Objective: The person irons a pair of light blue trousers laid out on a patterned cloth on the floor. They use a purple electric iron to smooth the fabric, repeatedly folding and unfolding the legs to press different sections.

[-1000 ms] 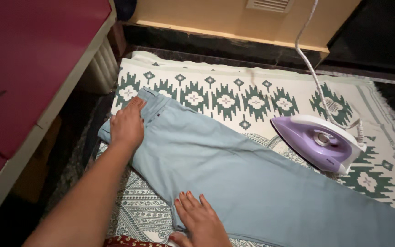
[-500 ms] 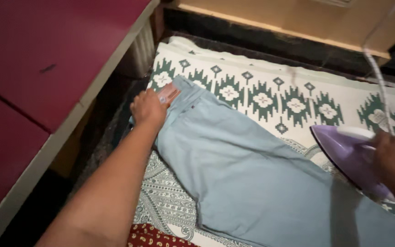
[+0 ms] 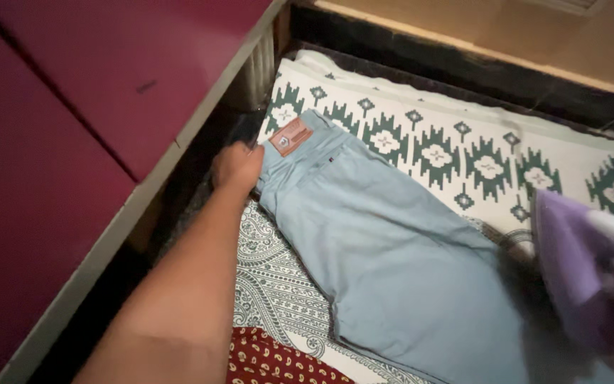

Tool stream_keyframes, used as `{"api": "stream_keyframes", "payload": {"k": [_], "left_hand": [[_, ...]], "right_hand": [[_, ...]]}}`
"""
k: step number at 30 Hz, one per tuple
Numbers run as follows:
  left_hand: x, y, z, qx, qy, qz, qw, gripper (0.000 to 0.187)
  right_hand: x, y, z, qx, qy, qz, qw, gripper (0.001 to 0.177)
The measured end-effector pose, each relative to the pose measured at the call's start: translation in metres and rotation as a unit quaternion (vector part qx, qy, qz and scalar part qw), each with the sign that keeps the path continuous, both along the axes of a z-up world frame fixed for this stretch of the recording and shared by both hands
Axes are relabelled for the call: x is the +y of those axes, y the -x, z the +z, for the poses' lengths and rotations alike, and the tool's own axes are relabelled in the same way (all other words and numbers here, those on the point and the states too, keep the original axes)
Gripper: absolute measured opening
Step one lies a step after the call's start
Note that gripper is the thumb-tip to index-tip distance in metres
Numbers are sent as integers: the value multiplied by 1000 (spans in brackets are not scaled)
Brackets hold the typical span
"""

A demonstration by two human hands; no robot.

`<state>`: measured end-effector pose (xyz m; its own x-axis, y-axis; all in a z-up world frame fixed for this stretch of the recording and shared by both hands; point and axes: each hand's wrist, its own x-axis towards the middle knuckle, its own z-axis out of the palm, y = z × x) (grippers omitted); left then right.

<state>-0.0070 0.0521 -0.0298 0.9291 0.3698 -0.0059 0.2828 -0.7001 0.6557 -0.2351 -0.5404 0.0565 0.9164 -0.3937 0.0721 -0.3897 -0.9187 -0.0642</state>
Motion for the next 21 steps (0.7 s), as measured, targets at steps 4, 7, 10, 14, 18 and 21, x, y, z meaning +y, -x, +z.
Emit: {"api": "stream_keyframes", "payload": {"k": [4,7,10,14,18,21], "left_hand": [[6,13,-4,15,-65,11,998,69],[14,19,5,87,-12,-8,996,77],[23,16,13,185,104,-43,976,76],[30,-5,-13,123,26,-87,988,61],[23,-26,-48,-61,22,5,998,35],[19,-31,-56,-116,38,16,992,30]], "right_hand": [[80,31,40,-2,-80,3,997,47],[163,35,54,32,-112,1,993,45],[240,34,56,68,-134,21,988,46],[298,30,38,34,-69,142,987,48],[313,13,24,24,36,207,977,50],[312,2,20,9,26,221,975,48]]}}
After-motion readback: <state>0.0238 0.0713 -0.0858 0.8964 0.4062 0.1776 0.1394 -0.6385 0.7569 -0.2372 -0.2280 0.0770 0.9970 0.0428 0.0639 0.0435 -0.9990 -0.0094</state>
